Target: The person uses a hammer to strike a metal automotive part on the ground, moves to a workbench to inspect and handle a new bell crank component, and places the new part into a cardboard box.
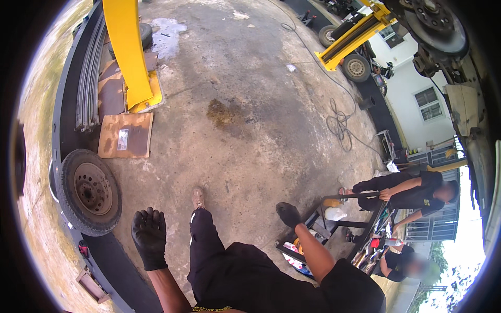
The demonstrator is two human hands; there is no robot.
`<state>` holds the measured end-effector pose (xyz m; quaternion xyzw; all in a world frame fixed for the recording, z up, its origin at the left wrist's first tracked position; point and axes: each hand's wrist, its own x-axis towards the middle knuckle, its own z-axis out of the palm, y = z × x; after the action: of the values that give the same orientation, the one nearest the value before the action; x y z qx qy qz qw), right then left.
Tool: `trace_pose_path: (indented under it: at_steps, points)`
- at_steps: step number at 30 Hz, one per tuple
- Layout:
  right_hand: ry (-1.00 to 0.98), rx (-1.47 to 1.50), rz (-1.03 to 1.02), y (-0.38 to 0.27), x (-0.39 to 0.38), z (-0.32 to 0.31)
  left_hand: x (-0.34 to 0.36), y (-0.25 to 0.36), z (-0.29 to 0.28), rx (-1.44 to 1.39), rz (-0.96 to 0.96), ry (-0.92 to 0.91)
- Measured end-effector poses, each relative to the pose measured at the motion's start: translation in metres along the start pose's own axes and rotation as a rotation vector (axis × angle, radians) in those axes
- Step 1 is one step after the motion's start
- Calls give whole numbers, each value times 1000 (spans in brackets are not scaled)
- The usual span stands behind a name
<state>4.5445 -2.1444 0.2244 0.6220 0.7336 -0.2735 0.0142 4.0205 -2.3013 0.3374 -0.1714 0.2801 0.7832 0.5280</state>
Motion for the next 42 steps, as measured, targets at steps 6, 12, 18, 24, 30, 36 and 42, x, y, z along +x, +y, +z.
trace_pose_path:
  at_steps: [6, 12, 18, 24, 30, 36, 42]
  points:
    - [-289, -120, 152, 24, 79, -1, 165, 12, 85, 59, 42, -49]
    - [-497, -204, 272, 84, 97, -25, 329, -15, 211, 233, 70, -196]
    - [-664, -314, 164, 136, 256, -94, 449, -84, 306, 204, 45, -29]
    - [-138, -41, 31, 50, 541, -186, 562, -175, 350, 172, 2, 22]
    - [-107, -13, -82, -53, 709, -288, 694, -208, 418, 102, -43, 50]
    - [-270, -172, -87, -44, 910, -319, 853, -199, 441, 84, 189, 223]
    - [-648, -400, -309, 11, 1070, -355, 1025, -167, 459, 34, 237, 385]
